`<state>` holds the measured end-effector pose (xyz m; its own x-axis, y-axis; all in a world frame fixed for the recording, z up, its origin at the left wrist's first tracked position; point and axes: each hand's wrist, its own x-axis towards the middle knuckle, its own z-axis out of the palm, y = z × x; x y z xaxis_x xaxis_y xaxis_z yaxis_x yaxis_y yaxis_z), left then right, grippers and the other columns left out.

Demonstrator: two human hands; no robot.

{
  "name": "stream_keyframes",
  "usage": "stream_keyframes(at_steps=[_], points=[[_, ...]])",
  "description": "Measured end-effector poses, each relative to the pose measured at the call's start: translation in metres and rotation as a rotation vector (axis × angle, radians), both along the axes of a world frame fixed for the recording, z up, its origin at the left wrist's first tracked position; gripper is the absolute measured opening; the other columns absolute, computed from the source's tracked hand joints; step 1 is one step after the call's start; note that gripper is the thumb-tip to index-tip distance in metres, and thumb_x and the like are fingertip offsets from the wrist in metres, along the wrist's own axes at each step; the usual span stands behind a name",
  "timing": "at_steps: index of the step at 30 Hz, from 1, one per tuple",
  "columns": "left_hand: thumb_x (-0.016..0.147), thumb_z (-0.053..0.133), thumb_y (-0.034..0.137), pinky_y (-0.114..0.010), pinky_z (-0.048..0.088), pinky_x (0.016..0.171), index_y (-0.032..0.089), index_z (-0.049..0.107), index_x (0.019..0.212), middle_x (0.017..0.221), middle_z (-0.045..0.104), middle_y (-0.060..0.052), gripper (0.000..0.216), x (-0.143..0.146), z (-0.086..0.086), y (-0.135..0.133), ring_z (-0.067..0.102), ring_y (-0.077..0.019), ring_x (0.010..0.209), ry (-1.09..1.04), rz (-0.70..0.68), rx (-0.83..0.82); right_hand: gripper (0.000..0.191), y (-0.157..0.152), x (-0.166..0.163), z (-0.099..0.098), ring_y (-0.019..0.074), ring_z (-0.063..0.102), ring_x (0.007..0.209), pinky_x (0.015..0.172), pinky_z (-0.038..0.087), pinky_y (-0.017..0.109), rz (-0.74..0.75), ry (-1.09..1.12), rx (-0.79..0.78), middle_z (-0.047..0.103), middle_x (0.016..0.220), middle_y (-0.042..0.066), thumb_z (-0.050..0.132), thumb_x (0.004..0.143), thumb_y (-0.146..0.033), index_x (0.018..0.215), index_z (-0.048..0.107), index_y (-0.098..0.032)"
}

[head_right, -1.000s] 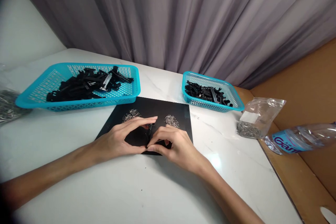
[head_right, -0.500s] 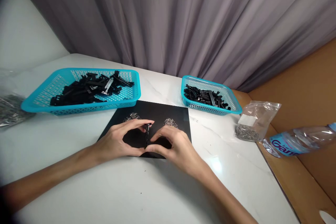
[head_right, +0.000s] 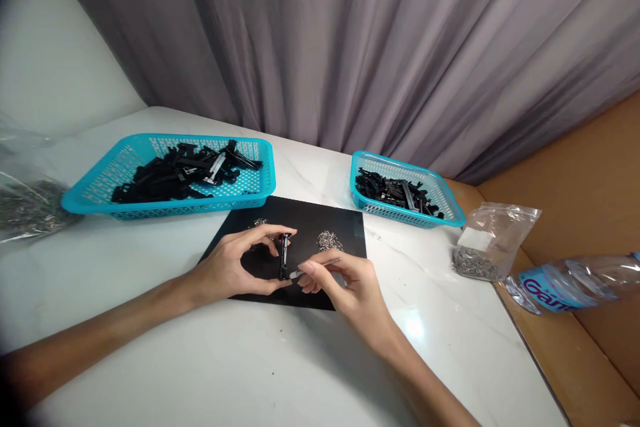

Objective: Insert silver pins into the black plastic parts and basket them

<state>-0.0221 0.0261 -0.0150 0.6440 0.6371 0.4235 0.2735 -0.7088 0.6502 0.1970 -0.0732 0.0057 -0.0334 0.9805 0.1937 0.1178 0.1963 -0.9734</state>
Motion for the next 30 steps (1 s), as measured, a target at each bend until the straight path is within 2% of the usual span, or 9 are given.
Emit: stream_keyframes(at_steps=[6, 11, 15, 19, 22, 23, 26, 28, 30], points=[[0.07, 0.084, 0.027, -0.036, 0.059, 0.083, 0.024, 0.057, 0.132, 0.11, 0.071, -0.002, 0.068, -0.002, -0.004, 0.001, 0.069, -0.0175, 0.083, 0.039, 0.032, 0.023, 0.019, 0.001, -0.004, -0.006, 0.0169, 0.074, 0.073, 0.071, 0.062, 0.03, 0.063, -0.018, -0.026, 0.078, 0.083, 0.005, 0.067, 0.097, -0.035, 0.093, 0.078, -0.02], [0.068, 0.081, 0.022, -0.035, 0.061, 0.082, 0.021, 0.058, 0.13, 0.111, 0.073, -0.005, 0.066, -0.004, -0.008, -0.001, 0.071, -0.0184, 0.084, -0.006, 0.059, 0.082, 0.019, -0.001, -0.007, -0.012, 0.0189, 0.075, 0.074, 0.073, 0.064, 0.033, 0.089, -0.034, 0.005, 0.079, 0.084, 0.004, 0.064, 0.099, -0.033, 0.098, 0.079, -0.022], [0.066, 0.082, 0.024, -0.036, 0.062, 0.082, 0.021, 0.057, 0.129, 0.111, 0.073, -0.005, 0.067, -0.003, -0.007, -0.003, 0.071, -0.0197, 0.086, -0.032, 0.055, 0.061, 0.02, -0.004, -0.011, -0.014, 0.0199, 0.075, 0.076, 0.072, 0.062, 0.032, 0.102, -0.082, 0.041, 0.078, 0.084, 0.003, 0.062, 0.1, -0.033, 0.098, 0.079, -0.023], [0.068, 0.085, 0.036, -0.041, 0.06, 0.087, 0.022, 0.059, 0.122, 0.107, 0.072, -0.005, 0.062, 0.0, 0.001, -0.004, 0.07, -0.0236, 0.095, 0.039, 0.039, 0.03, 0.033, -0.003, -0.002, -0.001, 0.0189, 0.068, 0.081, 0.075, 0.055, 0.032, -0.031, -0.216, 0.163, 0.071, 0.085, 0.005, 0.051, 0.106, -0.036, 0.086, 0.072, -0.021], [0.072, 0.084, 0.041, -0.043, 0.058, 0.093, 0.023, 0.057, 0.123, 0.111, 0.071, -0.004, 0.06, 0.001, 0.006, -0.003, 0.068, -0.0235, 0.099, 0.052, 0.055, -0.026, 0.04, -0.001, 0.02, 0.018, 0.0175, 0.06, 0.082, 0.077, 0.05, 0.032, -0.199, -0.284, 0.286, 0.059, 0.084, 0.004, 0.036, 0.11, -0.036, 0.08, 0.059, -0.021], [0.073, 0.084, 0.043, -0.043, 0.057, 0.094, 0.024, 0.057, 0.123, 0.113, 0.071, -0.004, 0.06, 0.001, 0.007, -0.002, 0.068, -0.0233, 0.101, 0.045, 0.065, -0.064, 0.039, -0.002, 0.029, 0.023, 0.0172, 0.058, 0.08, 0.076, 0.049, 0.031, -0.207, -0.324, 0.289, 0.057, 0.083, 0.004, 0.035, 0.11, -0.035, 0.081, 0.057, -0.021], [0.076, 0.083, 0.047, -0.042, 0.057, 0.094, 0.025, 0.056, 0.123, 0.115, 0.071, -0.004, 0.058, 0.001, 0.008, 0.001, 0.067, -0.0218, 0.1, -0.001, 0.091, -0.183, 0.03, -0.013, 0.054, 0.023, 0.0192, 0.061, 0.085, 0.075, 0.053, 0.031, -0.095, -0.561, 0.17, 0.06, 0.094, 0.007, 0.041, 0.108, -0.034, 0.097, 0.067, -0.023], [0.077, 0.082, 0.047, -0.04, 0.057, 0.092, 0.025, 0.056, 0.123, 0.115, 0.071, -0.004, 0.057, 0.001, 0.008, 0.002, 0.066, -0.0204, 0.097, -0.038, 0.107, -0.228, 0.028, -0.026, 0.065, 0.009, 0.0223, 0.064, 0.093, 0.073, 0.057, 0.032, -0.1, -0.706, 0.129, 0.061, 0.105, 0.01, 0.045, 0.107, -0.034, 0.114, 0.07, -0.026], [0.078, 0.082, 0.047, -0.039, 0.057, 0.091, 0.025, 0.055, 0.123, 0.116, 0.071, -0.003, 0.057, 0.001, 0.009, 0.002, 0.066, -0.0195, 0.095, -0.055, 0.118, -0.248, 0.033, -0.042, 0.071, -0.012, 0.0201, 0.064, 0.081, 0.065, 0.058, 0.032, -0.079, -0.829, 0.131, 0.061, 0.112, 0.012, 0.045, 0.106, -0.033, 0.13, 0.067, -0.029]])
